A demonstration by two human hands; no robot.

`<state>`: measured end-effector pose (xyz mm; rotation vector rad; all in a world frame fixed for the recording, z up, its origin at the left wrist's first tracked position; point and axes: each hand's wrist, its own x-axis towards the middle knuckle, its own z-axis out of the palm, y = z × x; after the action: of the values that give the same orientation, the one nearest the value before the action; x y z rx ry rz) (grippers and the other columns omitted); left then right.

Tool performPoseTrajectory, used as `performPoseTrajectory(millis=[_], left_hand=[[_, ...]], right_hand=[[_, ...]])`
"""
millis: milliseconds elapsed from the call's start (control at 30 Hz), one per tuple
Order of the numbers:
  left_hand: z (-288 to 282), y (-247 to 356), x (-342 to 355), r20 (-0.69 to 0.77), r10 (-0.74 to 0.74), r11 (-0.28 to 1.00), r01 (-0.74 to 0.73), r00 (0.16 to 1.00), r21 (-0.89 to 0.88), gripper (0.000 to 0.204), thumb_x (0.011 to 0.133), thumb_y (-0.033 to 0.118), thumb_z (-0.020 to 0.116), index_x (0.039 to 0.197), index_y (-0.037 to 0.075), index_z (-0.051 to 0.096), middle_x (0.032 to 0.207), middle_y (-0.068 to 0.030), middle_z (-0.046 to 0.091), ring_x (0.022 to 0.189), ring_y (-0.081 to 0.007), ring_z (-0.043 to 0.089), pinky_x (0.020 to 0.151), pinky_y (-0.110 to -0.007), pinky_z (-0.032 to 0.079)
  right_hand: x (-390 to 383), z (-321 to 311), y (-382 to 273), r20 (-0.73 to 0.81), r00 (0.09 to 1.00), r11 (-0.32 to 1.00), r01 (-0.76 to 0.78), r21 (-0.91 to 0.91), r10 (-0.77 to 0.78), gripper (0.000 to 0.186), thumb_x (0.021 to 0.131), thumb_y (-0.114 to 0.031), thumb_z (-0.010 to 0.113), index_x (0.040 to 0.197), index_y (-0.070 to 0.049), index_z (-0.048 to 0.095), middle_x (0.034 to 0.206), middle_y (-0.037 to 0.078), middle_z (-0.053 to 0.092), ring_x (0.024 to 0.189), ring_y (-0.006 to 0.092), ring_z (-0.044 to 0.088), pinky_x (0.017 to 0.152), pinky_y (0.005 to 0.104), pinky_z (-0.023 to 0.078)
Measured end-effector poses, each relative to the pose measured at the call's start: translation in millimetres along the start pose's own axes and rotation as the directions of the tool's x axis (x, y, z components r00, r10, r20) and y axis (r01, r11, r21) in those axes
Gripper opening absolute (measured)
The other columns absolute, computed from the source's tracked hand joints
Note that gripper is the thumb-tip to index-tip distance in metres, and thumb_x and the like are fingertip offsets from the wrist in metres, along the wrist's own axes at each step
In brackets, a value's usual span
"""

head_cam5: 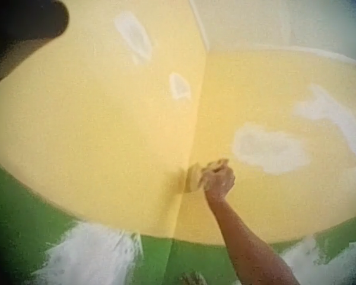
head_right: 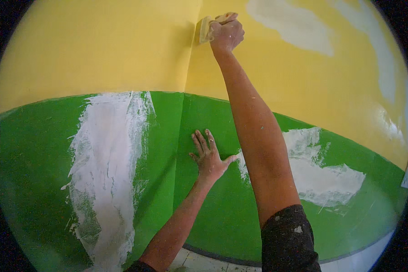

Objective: Painting a green and yellow wall with yellow paint using a brush.

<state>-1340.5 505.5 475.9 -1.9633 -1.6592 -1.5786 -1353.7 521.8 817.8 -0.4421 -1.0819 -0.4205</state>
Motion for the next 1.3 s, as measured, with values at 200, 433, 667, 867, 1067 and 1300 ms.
performPoseTrajectory(millis=[200,433,667,867,1067,1300], left_hand=[[5.5,-8.1,1.8,-0.023,0.001,1.000,-0.001,1.000,-0.013,0.126,0.067,0.065,0.071,0.150,0.004,0.000,0.153,-0.0286,-0.009,0.143,-0.0436,-0.006,0.094,-0.078,0.023],[5.5,-1.0,2.3,0.027,-0.017,1.000,0.017,0.999,-0.011,0.124,0.067,0.063,0.072,0.150,0.004,0.000,0.153,-0.0282,-0.007,0.143,-0.0422,-0.005,0.097,-0.077,0.022],[10.0,-12.8,1.8,-0.061,0.005,0.999,-0.003,0.998,0.036,0.128,0.064,0.071,0.069,0.150,0.003,0.003,0.153,-0.0284,-0.004,0.143,-0.0427,-0.002,0.095,-0.077,0.024],[21.6,-12.7,3.9,-0.075,0.035,0.999,-0.033,0.997,0.022,0.128,0.064,0.071,0.069,0.150,0.003,0.003,0.153,-0.0279,-0.004,0.143,-0.0425,-0.002,0.094,-0.077,0.025],[13.4,-14.0,1.7,-0.058,0.022,0.999,-0.020,0.998,0.035,0.128,0.065,0.071,0.069,0.150,0.005,0.000,0.154,-0.0262,-0.007,0.143,-0.0406,-0.005,0.095,-0.076,0.026],[26.4,-16.1,4.8,-0.133,0.108,0.993,-0.102,0.985,0.051,0.129,0.063,0.072,0.068,0.150,0.005,0.000,0.154,-0.0271,-0.007,0.143,-0.0418,-0.005,0.092,-0.076,0.030]], right_hand=[[-6.4,-7.0,8.5,0.006,1.000,0.994,-0.008,-0.105,0.008,0.021,0.068,-0.024,0.070,0.068,-0.005,0.061,0.065,0.015,0.065,0.061,0.0347,0.062,0.064,0.0426,0.050],[-23.4,4.5,-6.7,0.026,0.999,0.997,0.045,-0.057,-0.043,0.018,0.066,-0.023,0.072,0.071,-0.008,0.063,0.060,0.015,0.062,0.061,0.0355,0.063,0.060,0.0408,0.050],[56.5,-108.1,74.0,-0.108,0.963,0.927,0.201,-0.316,-0.246,0.031,0.063,-0.031,0.075,0.068,-0.003,0.063,0.073,0.016,0.063,0.072,0.0352,0.062,0.066,0.0460,0.049],[164.5,-296.3,160.6,-0.177,0.977,0.991,0.106,-0.079,-0.118,0.029,0.067,-0.024,0.071,0.067,0.003,0.063,0.071,0.014,0.067,0.065,0.0239,0.067,0.062,0.0367,0.053],[203.8,-448.8,149.3,-0.213,0.972,0.994,0.079,-0.079,-0.094,0.018,0.071,-0.015,0.070,0.077,0.002,0.069,0.069,0.011,0.068,0.053,0.0190,0.065,0.049,0.0313,0.055],[196.7,-499.4,107.3,-0.202,0.824,0.325,-0.023,-0.945,-0.529,0.014,0.075,-0.031,0.063,0.087,-0.027,0.069,0.078,0.010,0.069,0.067,0.0333,0.066,0.064,0.0444,0.052]])
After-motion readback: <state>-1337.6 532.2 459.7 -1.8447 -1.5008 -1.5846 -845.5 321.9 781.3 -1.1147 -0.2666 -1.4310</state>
